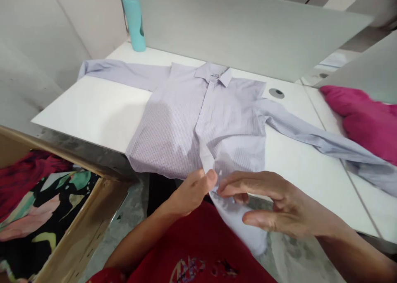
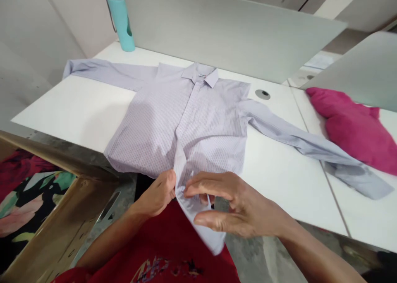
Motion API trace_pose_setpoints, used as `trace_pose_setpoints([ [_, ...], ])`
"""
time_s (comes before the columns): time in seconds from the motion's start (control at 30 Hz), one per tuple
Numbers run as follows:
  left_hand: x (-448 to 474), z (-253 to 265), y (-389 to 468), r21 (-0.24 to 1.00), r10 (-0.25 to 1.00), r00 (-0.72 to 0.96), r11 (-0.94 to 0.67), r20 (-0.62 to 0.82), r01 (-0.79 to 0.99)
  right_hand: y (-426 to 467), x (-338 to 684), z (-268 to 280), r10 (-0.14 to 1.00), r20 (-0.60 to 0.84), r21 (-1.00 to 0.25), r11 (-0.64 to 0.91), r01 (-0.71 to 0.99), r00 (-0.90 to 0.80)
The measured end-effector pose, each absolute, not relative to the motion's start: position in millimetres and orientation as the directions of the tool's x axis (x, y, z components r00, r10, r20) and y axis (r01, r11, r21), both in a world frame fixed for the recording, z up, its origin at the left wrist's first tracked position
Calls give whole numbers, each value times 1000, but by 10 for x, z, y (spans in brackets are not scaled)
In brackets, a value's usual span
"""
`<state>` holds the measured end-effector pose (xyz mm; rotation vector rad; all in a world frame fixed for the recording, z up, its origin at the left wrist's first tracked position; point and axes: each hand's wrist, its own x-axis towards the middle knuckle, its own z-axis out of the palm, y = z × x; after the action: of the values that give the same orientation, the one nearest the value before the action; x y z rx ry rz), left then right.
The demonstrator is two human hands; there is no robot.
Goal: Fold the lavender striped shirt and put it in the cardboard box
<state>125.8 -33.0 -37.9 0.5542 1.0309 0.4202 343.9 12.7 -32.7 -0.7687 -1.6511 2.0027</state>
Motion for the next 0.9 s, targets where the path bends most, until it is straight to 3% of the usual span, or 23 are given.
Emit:
trace_pose_setpoints([
  [0.07, 1249, -398, -347, 534, 535, 401, 836, -743, -124, 262, 3435, -456, 661, -186, -974, -221, 48, -727],
  [0.17, 1263, -388, -331, 471, 478, 288, 876, -830, -97, 524, 3425, -821, 776, -353, -934, -261, 244, -522],
  [0.27, 1287, -348, -292, 469, 454, 184, 882, -872, 42, 833, 3351, -1274, 809, -483, -856, -357, 374, -334],
  [0.37, 1269, -334, -292, 525, 533, 35, 817, -846, 237, 1114, 3225, -1671, 798, -562, -786, -435, 439, -216],
  [0.47, 1200, -379, -338, 523, 610, -89, 738, -787, 427, 1359, 3107, -1974, 803, -571, -749, -427, 507, -167],
  [0.63, 1137, -470, -355, 492, 756, -109, 520, -645, 698, 1793, 2999, -2384, 850, -521, -646, -329, 689, -83],
  [0.77, 1198, -487, -297, 384, 785, -87, 393, -614, 835, 2065, 2952, -2649, 898, -431, -547, -186, 816, -84],
  [0.9, 1263, -523, -274, 270, 807, -46, 250, -589, 930, 2155, 2892, -2807, 863, -479, -459, -89, 884, -162],
])
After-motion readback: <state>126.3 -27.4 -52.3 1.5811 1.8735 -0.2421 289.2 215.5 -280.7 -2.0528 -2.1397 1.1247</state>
